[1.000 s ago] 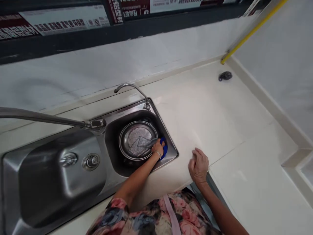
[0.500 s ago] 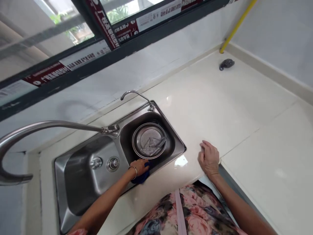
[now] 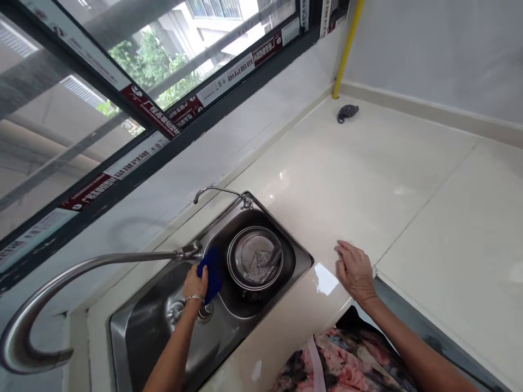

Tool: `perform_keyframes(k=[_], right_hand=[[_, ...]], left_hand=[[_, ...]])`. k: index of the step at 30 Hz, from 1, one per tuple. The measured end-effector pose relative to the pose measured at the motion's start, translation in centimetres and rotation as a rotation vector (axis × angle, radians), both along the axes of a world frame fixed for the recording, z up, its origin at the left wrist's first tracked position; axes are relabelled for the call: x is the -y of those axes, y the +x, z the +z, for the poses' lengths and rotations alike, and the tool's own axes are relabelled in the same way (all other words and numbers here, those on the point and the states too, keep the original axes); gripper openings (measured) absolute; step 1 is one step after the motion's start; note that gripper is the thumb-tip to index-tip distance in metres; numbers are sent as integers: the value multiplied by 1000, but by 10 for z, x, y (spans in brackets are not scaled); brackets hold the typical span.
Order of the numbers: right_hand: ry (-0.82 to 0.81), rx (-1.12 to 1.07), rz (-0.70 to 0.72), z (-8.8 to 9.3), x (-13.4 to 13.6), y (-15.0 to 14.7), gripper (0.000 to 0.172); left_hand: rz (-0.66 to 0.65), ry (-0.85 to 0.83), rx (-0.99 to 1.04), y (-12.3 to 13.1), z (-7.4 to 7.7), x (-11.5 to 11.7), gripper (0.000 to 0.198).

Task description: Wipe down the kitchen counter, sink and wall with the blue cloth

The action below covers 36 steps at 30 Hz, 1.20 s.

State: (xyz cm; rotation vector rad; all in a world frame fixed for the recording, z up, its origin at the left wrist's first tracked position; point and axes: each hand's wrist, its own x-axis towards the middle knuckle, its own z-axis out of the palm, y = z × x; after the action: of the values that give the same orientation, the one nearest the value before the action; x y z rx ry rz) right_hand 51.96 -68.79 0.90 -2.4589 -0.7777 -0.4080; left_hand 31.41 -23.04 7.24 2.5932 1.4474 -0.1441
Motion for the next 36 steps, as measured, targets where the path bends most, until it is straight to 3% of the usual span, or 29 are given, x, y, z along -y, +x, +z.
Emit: perform_keyframes(k=[3, 7, 10, 13, 18, 24, 31, 36], right_hand=[[-15, 2, -8, 1, -1, 0, 33], [-22, 7, 16, -1, 0, -1, 33], [-18, 14, 24, -5, 1, -1, 33], [-16, 16, 23, -8, 2, -1, 34], [-38, 2, 26, -8, 3, -1, 35], [-80, -13, 2, -6, 5, -2, 37], [-79, -49, -20, -8, 4, -4, 43], [-75, -65, -35, -6, 2, -6, 46]], left_hand=[[177, 54, 239, 20, -20, 1, 40], [283, 107, 549, 88, -49, 10, 44], [296, 164, 723, 145, -49, -1, 48], [268, 228, 792, 182, -40, -22, 50], [127, 206, 631, 202, -38, -49, 46], [-116, 130, 454, 237, -34, -64, 42], [-613, -14, 525, 329, -37, -58, 37], [-740, -65, 583, 352, -40, -63, 43]])
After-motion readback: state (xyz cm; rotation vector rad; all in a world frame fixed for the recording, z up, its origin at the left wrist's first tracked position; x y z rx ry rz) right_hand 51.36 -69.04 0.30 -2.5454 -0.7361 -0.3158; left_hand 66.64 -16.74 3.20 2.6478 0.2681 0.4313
